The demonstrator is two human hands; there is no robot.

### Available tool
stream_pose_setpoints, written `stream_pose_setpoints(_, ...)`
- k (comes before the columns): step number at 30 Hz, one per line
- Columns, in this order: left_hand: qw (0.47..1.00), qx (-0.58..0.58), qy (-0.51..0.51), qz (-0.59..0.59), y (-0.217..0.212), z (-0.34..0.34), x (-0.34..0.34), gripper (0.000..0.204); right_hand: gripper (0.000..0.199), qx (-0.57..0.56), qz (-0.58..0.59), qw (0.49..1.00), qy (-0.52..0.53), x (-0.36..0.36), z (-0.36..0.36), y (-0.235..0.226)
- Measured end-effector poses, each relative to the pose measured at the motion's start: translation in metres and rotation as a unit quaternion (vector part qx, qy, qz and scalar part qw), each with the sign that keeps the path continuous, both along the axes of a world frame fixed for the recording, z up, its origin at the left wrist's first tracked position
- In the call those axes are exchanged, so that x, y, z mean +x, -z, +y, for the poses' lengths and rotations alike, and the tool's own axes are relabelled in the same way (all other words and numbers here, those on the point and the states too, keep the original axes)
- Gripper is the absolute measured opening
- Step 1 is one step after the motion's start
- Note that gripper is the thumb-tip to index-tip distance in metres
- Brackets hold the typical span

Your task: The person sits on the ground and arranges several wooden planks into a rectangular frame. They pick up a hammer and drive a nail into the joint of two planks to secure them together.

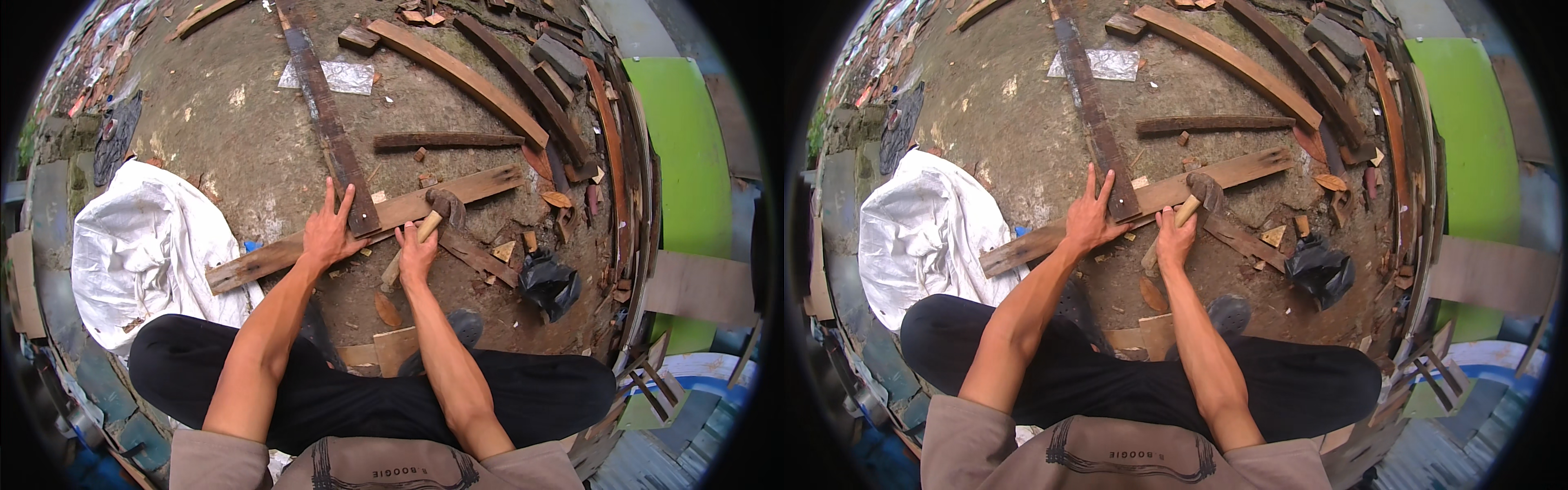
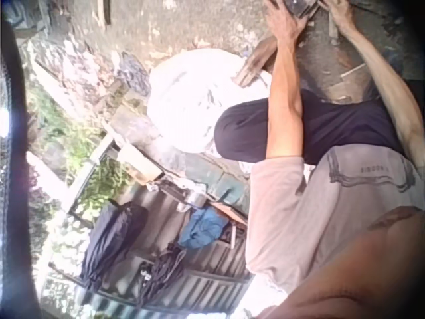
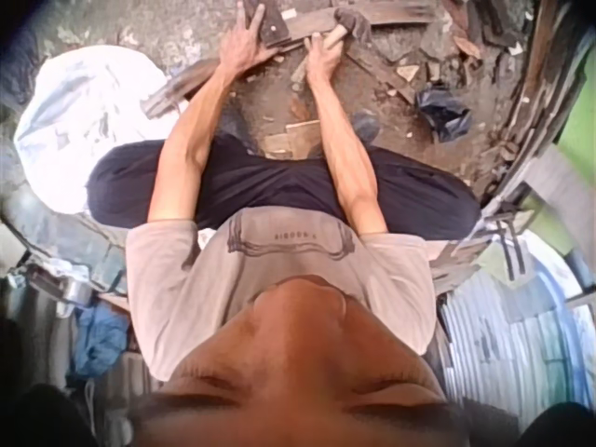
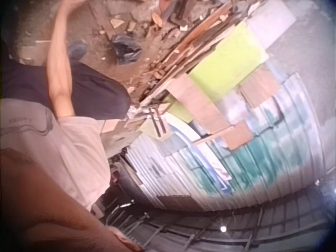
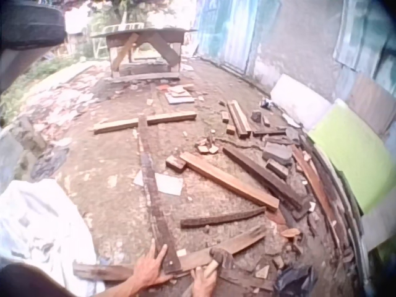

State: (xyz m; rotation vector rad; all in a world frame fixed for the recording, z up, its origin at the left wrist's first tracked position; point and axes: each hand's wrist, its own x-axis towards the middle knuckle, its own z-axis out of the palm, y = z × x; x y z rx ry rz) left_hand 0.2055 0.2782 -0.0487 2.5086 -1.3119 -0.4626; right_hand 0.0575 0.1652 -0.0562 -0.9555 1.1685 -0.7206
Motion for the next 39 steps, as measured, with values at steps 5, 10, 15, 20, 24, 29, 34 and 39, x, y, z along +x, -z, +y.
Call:
stream_pose_setpoints(5,1.0,-0.003,0.005,0.017,-0.002,-0.001,0.001,0.123,0.03,0.007,-0.009,1.0,0.003,0.001,0.0,0.003)
stream_pose_setpoints(10,1.0,-0.012,0.005,0.017,-0.002,0.002,0.002,0.121,0.027,0.022,0.012,0.999,-0.032,0.004,0.001,-0.005)
stream_pose_setpoints(15,1.0,0.01,0.015,0.019,-0.006,-0.003,0.001,0.12,0.027,0.009,0.07,0.995,-0.073,0.003,-0.005,-0.006)
stream_pose_setpoints(20,1.0,-0.004,0.013,0.021,-0.01,-0.003,0.001,0.118,0.03,0.0,0.079,0.994,-0.079,-0.001,-0.009,-0.01)
stream_pose_setpoints(24,0.999,-0.036,0.004,0.018,-0.003,0.003,0.001,0.118,0.031,-0.085,0.18,0.973,-0.118,-0.008,-0.002,-0.035)
stream_pose_setpoints(29,0.999,-0.016,-0.002,0.035,-0.009,0.004,0.003,0.118,0.034,-0.086,0.216,0.943,-0.238,-0.014,0.003,-0.083)
stream_pose_setpoints(34,0.999,0.015,-0.006,0.048,-0.011,0.0,0.003,0.118,0.04,-0.166,0.239,0.9,-0.324,-0.017,0.019,-0.104)
stream_pose_setpoints(39,0.997,-0.072,-0.001,0.025,0.006,0.005,0.001,0.118,0.035,-0.217,0.27,0.849,-0.399,-0.012,0.022,-0.112)
